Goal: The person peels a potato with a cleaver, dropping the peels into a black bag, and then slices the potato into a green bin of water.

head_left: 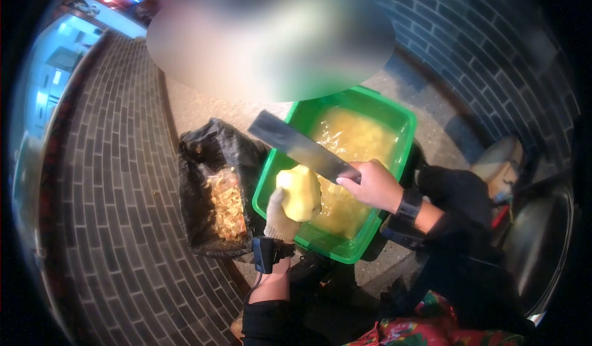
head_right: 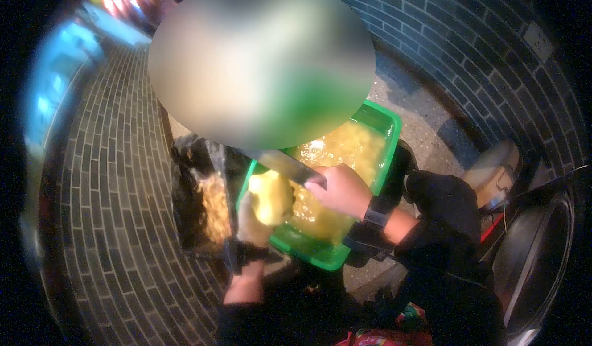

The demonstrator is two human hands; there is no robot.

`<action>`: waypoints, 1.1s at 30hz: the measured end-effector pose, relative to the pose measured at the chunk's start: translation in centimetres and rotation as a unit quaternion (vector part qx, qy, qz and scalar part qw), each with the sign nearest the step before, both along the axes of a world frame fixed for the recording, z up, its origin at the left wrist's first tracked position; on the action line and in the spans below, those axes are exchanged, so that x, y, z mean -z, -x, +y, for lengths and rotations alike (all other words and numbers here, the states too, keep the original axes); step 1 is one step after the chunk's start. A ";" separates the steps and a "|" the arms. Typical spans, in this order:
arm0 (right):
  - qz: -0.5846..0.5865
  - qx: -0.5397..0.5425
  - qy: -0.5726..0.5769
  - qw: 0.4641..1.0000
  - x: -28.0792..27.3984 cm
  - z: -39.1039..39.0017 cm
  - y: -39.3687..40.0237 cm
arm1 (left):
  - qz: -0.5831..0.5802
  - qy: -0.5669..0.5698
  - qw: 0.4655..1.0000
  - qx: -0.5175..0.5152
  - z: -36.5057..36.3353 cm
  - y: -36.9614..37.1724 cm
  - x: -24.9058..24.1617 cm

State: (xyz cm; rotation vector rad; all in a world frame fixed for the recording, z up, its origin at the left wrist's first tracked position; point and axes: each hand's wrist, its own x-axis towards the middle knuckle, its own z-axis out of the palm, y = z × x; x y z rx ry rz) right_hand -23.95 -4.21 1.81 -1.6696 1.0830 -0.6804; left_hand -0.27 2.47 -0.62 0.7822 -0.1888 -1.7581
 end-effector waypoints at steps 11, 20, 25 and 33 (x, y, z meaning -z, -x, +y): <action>0.124 -0.019 0.064 0.990 0.3 1.3 -1.0 | -0.599 0.099 0.795 0.014 -0.1 2.3 -0.8; 0.109 0.028 0.117 0.987 1.2 2.1 -2.0 | -0.259 0.003 0.966 -0.014 0.1 3.7 0.0; 0.095 0.075 0.155 0.980 2.4 2.7 -3.2 | -0.323 0.000 0.943 -0.087 0.1 5.7 -0.5; 0.115 0.121 0.053 0.985 0.9 0.5 -2.5 | -0.311 0.055 0.947 -0.054 -0.4 4.2 0.4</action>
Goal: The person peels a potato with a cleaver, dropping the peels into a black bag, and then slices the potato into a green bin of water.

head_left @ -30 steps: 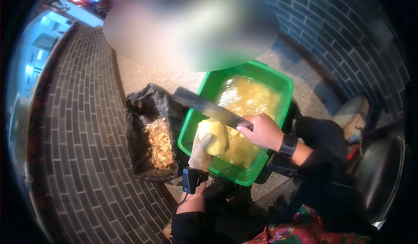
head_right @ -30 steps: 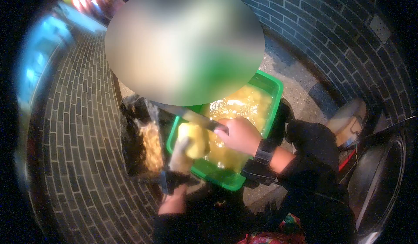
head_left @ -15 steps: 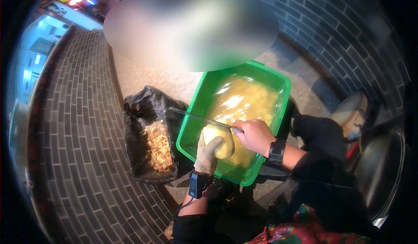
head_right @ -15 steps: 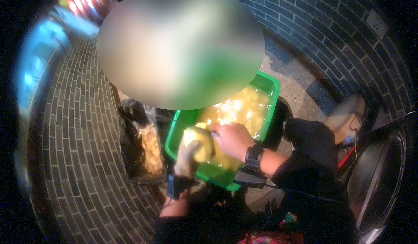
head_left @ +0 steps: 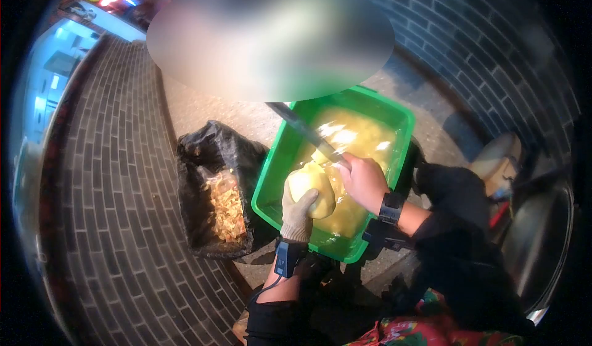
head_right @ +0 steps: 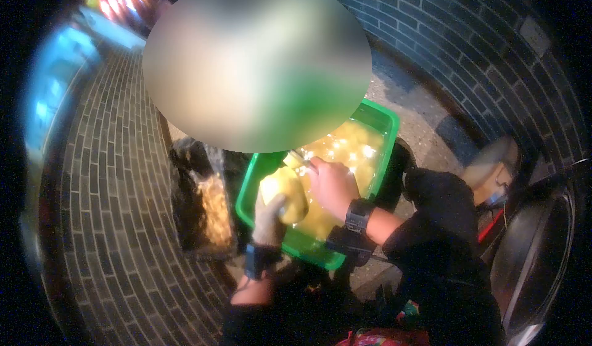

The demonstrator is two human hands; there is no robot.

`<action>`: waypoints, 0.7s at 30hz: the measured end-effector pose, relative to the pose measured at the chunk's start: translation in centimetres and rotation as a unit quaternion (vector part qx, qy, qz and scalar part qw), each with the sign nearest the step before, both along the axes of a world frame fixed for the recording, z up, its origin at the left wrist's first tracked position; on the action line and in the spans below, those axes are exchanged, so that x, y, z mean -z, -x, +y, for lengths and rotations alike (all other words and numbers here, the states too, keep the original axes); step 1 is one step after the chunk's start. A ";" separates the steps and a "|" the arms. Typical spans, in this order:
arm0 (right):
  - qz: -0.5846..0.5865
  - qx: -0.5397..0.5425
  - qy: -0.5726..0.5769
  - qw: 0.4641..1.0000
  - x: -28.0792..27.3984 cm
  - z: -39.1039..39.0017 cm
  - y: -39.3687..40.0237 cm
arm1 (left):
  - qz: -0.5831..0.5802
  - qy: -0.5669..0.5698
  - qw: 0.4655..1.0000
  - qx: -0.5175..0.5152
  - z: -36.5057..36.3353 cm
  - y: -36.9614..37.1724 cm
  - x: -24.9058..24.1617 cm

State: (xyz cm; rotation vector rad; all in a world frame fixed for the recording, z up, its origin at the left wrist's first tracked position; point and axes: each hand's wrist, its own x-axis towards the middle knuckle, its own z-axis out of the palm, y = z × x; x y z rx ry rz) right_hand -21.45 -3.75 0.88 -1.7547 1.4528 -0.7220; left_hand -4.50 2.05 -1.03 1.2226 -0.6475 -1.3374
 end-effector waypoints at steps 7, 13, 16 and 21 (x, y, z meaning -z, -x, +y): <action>-0.102 -0.083 -0.063 0.989 -0.8 -1.3 2.5 | 0.227 0.010 0.973 0.049 0.2 -1.5 -2.8; -0.085 -0.165 -0.026 0.982 -1.6 -1.8 3.2 | 0.228 -0.027 0.973 0.033 0.6 -2.5 -2.6; -0.020 -0.191 -0.012 0.981 -2.1 -1.9 3.3 | 0.186 -0.037 0.982 0.026 1.0 -2.4 -2.5; -0.091 -0.183 0.007 0.979 -1.4 -0.8 2.8 | 0.269 -0.054 0.957 0.092 1.2 -2.4 -3.2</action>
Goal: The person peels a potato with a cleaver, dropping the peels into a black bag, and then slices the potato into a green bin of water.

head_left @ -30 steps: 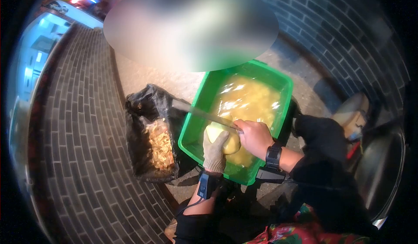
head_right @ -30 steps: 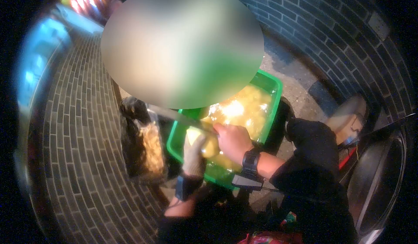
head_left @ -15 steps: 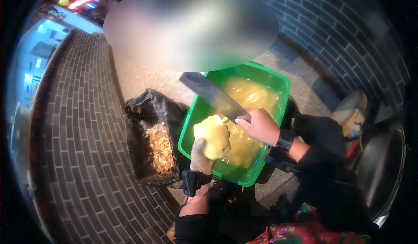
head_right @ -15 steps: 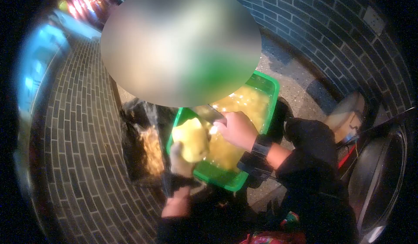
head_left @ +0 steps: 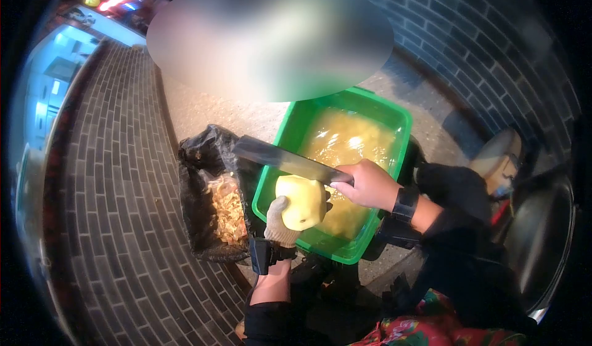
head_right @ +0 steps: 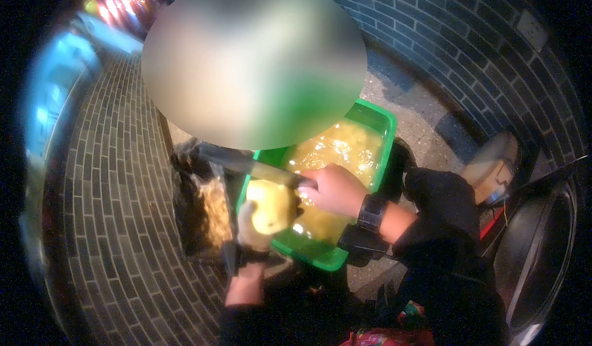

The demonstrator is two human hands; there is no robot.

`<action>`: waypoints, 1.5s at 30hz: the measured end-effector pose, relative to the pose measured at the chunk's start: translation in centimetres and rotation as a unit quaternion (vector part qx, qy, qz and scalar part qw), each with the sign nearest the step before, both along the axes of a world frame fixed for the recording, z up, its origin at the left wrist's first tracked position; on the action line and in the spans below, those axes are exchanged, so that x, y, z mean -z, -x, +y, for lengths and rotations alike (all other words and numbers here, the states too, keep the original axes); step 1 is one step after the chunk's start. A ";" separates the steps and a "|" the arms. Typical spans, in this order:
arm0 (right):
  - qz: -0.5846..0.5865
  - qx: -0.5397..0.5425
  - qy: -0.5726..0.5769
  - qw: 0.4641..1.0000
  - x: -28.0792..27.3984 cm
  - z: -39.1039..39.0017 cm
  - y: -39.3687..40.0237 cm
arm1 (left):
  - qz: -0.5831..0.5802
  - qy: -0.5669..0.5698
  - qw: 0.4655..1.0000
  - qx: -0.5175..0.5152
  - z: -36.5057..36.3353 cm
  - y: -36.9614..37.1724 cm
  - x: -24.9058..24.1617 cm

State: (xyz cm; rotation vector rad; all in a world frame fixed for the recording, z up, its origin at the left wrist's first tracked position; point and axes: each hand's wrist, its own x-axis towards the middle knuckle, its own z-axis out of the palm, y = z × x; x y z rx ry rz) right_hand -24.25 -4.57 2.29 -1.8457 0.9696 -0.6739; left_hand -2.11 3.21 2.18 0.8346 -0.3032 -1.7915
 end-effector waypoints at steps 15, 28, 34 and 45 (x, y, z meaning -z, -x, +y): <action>0.031 0.061 -0.001 0.998 1.3 1.8 -1.7 | -0.019 -0.031 0.999 0.005 -0.1 1.1 -0.5; 0.116 0.130 -0.030 0.984 2.2 -0.1 -0.9 | -0.015 -0.014 0.998 0.058 -0.8 1.7 1.7; 0.135 0.146 -0.027 0.980 2.6 -1.0 -0.1 | -0.043 0.003 0.997 0.067 -1.5 1.6 1.4; -0.029 0.110 -0.076 0.991 2.1 -1.7 0.9 | -0.156 0.048 0.986 -0.018 -0.5 -0.9 1.4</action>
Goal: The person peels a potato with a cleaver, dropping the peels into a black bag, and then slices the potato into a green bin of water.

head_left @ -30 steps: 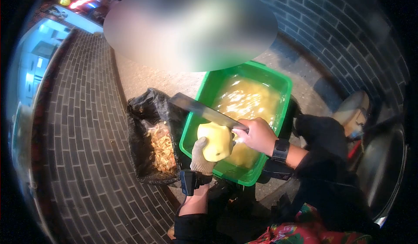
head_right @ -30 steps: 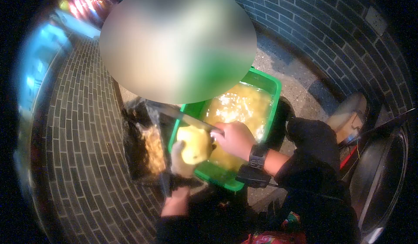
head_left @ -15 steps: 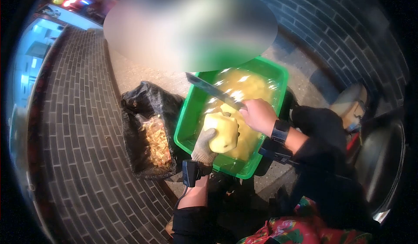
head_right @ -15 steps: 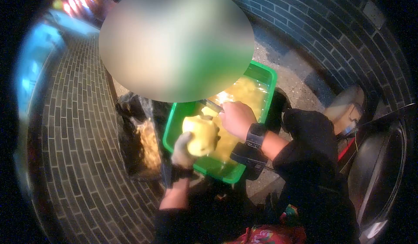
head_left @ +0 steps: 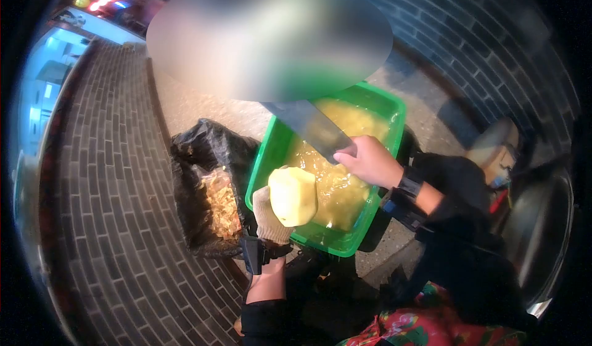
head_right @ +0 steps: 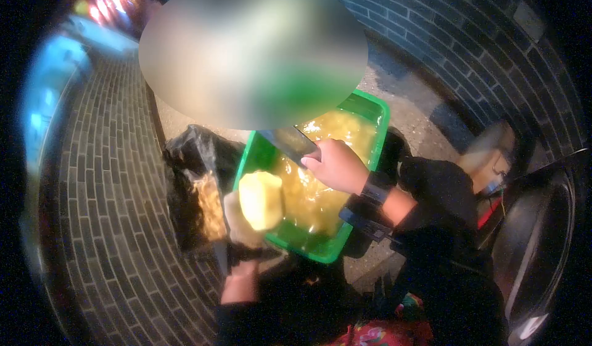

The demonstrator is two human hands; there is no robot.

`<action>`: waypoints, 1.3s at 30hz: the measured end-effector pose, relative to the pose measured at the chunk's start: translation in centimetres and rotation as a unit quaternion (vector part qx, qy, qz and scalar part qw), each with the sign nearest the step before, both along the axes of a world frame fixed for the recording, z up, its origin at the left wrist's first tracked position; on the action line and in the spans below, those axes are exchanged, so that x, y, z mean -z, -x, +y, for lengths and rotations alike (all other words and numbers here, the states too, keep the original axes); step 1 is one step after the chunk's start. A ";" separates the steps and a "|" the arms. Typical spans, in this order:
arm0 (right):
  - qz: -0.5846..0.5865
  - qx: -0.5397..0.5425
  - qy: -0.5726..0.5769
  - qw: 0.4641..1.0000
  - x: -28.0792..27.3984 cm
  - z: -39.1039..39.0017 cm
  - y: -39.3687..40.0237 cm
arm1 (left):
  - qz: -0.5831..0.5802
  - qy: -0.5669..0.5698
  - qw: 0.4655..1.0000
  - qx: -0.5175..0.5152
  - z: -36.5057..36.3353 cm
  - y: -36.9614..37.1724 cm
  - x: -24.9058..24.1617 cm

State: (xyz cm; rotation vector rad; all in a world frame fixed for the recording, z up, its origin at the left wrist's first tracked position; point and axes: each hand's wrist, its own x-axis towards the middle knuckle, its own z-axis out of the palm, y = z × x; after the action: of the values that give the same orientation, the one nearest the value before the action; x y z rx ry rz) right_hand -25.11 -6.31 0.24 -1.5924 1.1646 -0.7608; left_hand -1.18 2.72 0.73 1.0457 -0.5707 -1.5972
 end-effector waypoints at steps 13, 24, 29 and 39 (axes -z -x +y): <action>-0.032 -0.078 -0.004 0.996 -2.5 0.7 -0.5 | 0.225 -0.084 0.971 0.001 0.3 0.1 1.4; -0.007 -0.087 0.039 0.995 -2.5 0.7 -0.2 | 0.011 -0.001 1.000 0.014 0.2 1.5 -0.6; 0.074 -0.122 0.084 0.986 -3.4 1.1 -0.1 | -0.036 0.023 0.999 0.007 0.3 1.8 -0.9; 0.085 -0.138 0.098 0.982 -2.2 2.6 -1.5 | -0.503 0.040 0.846 0.170 -0.3 2.4 -5.0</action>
State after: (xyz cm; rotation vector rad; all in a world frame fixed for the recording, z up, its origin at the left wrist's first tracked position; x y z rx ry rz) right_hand -23.61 -3.70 2.43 -1.9666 0.9816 -0.5802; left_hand -3.57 2.43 5.73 1.7737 -1.5819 -1.1766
